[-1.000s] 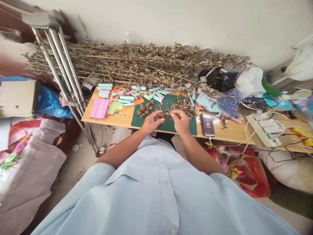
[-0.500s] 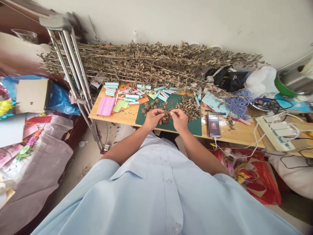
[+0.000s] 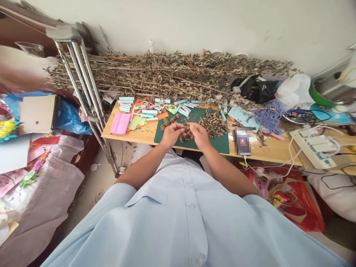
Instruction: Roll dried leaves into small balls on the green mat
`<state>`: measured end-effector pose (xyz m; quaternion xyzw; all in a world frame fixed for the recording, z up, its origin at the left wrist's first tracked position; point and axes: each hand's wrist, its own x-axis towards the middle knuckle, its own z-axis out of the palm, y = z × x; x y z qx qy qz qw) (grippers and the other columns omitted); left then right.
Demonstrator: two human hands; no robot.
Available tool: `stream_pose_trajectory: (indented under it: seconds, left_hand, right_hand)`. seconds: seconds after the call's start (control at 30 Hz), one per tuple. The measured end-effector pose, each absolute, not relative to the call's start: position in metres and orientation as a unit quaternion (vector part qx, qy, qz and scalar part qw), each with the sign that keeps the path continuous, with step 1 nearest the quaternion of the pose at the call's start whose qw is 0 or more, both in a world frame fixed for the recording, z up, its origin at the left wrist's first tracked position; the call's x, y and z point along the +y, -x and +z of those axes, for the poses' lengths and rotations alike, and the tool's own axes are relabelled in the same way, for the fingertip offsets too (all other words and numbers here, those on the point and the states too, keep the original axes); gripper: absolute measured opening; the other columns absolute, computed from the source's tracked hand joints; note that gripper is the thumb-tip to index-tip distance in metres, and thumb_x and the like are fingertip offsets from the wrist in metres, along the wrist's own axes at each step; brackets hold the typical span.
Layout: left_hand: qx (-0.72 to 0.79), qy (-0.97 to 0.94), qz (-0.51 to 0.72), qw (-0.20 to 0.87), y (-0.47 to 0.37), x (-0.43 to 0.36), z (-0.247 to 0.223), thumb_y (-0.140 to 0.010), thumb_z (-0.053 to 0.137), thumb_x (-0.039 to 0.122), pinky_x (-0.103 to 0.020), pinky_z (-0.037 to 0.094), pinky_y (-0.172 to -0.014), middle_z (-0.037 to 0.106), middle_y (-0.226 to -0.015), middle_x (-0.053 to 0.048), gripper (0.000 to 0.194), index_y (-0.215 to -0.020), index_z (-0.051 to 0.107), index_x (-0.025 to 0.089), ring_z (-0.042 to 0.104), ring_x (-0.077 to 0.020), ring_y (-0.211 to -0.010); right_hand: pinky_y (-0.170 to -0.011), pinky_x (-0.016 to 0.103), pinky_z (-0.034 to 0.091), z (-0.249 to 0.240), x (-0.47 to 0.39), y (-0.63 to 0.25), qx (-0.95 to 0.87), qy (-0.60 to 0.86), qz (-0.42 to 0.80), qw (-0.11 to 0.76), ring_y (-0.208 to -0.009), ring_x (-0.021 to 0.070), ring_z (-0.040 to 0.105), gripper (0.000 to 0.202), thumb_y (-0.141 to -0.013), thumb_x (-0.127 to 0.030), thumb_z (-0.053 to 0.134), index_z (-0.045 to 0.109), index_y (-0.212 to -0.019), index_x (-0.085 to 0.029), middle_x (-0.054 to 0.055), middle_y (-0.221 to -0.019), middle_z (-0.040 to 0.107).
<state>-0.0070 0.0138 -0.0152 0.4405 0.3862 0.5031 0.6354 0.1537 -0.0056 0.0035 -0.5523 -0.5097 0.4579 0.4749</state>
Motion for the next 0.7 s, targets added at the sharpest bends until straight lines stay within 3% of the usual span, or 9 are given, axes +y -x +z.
stream_pose_trajectory:
  seconds: [0.23,0.57,0.7]
  left_hand:
    - [0.377,-0.45,0.491,0.644,0.007,0.012,-0.01,-0.074,0.081,0.029,-0.021,0.047,-0.044,0.065,-0.068,0.001,0.027,-0.087,0.064,0.014,0.067,-0.0136,-0.06]
    - [0.411,-0.449,0.464,0.644,0.012,0.012,-0.009,-0.074,0.082,0.03,-0.021,0.046,-0.045,0.066,-0.063,0.001,0.028,-0.086,0.063,0.014,0.068,-0.0142,-0.058]
    - [0.417,-0.442,0.46,0.647,0.015,0.013,-0.01,-0.074,0.082,0.03,-0.021,0.045,-0.044,0.067,-0.062,-0.001,0.028,-0.087,0.064,0.014,0.067,-0.0142,-0.056]
  right_hand:
    - [-0.046,0.025,0.038,0.011,0.0,-0.15,-0.444,0.539,0.547,0.462,-0.057,0.0132,0.056,0.042,-0.066,-0.058,0.084,0.068,-0.076,-0.021,-0.001,-0.064,0.064]
    - [-0.045,0.025,0.037,0.001,0.011,-0.162,-0.404,0.569,0.516,0.496,-0.053,0.0129,0.055,0.036,-0.067,-0.055,0.08,0.066,-0.073,-0.022,-0.002,-0.062,0.062]
    - [-0.048,0.027,0.042,-0.002,0.012,-0.166,-0.44,0.598,0.461,0.487,-0.054,0.0142,0.057,0.033,-0.072,-0.049,0.077,0.073,-0.087,-0.021,-0.002,-0.063,0.064]
